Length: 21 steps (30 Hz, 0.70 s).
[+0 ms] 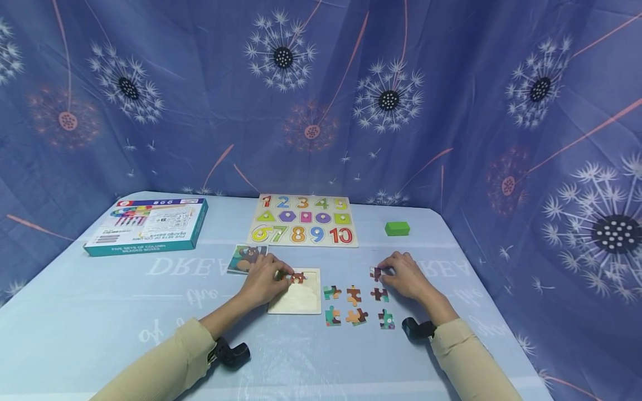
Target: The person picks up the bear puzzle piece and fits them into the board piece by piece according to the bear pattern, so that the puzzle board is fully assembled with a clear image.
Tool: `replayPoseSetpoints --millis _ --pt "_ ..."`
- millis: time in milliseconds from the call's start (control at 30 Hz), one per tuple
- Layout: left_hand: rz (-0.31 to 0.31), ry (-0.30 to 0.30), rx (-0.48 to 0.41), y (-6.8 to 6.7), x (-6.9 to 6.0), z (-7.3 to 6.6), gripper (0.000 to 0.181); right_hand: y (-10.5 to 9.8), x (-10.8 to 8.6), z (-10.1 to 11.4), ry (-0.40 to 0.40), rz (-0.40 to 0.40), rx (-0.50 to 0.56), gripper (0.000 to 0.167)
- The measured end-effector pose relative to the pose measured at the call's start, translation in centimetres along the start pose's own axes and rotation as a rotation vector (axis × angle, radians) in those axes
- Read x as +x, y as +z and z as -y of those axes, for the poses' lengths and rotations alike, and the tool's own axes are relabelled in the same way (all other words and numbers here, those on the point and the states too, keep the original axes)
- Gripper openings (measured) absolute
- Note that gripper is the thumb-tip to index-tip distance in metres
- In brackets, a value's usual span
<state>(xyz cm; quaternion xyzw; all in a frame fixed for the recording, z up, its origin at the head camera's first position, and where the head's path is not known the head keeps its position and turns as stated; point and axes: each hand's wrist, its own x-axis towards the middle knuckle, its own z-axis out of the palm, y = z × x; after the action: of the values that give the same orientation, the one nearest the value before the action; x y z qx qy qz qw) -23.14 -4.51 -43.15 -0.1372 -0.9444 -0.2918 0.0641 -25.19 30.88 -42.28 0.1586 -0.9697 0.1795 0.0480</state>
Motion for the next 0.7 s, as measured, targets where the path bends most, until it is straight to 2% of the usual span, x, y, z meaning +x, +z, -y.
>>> replayPoseSetpoints --millis 333,700 --pt "-0.008 0.010 0.001 0.0 0.0 0.0 0.013 -0.3 0.2 0.6 0.008 0.002 0.023 0.024" --pt "-0.001 0.007 0.003 0.0 0.0 0.0 0.013 -0.6 0.5 3.5 -0.046 -0.023 0.060 0.022"
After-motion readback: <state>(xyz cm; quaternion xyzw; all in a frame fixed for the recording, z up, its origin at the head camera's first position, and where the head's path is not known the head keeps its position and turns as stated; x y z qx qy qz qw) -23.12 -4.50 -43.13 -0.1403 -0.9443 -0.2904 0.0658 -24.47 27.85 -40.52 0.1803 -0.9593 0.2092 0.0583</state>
